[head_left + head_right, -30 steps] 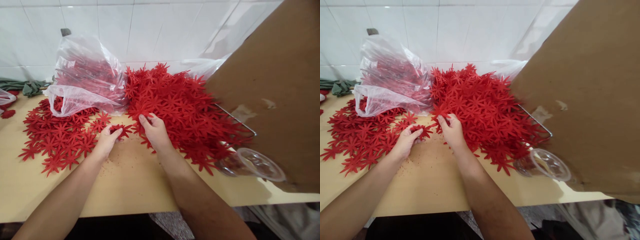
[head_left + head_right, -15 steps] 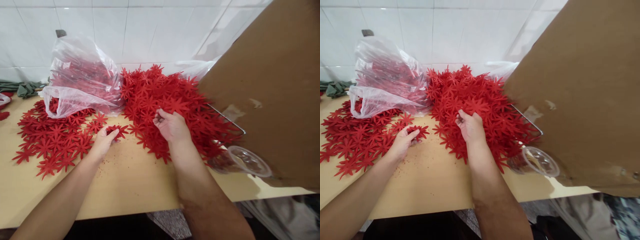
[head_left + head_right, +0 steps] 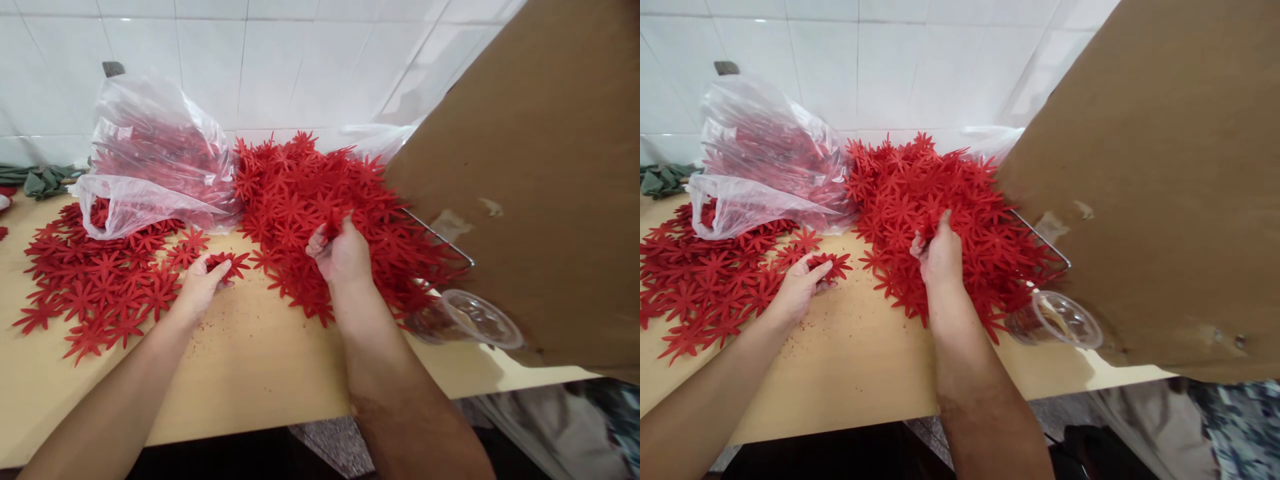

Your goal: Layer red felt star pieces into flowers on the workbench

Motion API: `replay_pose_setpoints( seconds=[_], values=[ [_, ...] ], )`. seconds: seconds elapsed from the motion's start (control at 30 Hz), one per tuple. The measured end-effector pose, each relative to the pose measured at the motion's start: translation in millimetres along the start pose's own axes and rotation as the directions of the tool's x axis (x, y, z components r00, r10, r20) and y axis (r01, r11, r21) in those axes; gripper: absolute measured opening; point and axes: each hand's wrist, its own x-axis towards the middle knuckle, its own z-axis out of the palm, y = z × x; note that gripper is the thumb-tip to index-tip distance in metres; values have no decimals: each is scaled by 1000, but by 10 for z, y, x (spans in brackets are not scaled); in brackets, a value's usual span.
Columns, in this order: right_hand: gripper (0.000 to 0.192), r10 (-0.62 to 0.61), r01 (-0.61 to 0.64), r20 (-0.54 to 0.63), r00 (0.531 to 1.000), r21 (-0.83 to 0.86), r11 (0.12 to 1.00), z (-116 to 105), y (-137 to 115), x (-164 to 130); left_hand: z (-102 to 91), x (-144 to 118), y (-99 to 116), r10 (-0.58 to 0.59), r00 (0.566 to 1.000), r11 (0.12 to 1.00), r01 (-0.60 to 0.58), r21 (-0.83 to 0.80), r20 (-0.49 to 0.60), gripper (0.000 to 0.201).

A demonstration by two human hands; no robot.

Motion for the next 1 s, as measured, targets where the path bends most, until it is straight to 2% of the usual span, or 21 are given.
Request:
replay_pose_setpoints(
  seconds=[0.17,0.37,0.57,0.73,0.87,1.0],
  values=[
    [27,40,-28,-92,995,137,990,57,-12,-58,2,-9,2,2,1000,1000,-3,12,10,32],
    [19,37,-28,-59,998,144,989,110,-22,-109,1,-1,2,7,1000,1000,-7,8,28,32],
    [36,-45,44,24,999,55,998,104,9,-80,8,-6,2,9,1000,1000,-9,12,23,31],
    [40,-205,206,22,978,-15,978,56,68,-13,5,-1,-10,18,999,999,-19,27,26,29],
    [45,-389,389,36,921,-179,904,12,122,40,3,1,-19,29,999,999,-30,27,37,30],
    [51,-492,491,71,868,-271,828,-48,160,96,2,4,-25,27,999,999,-28,31,34,30]
  ],
)
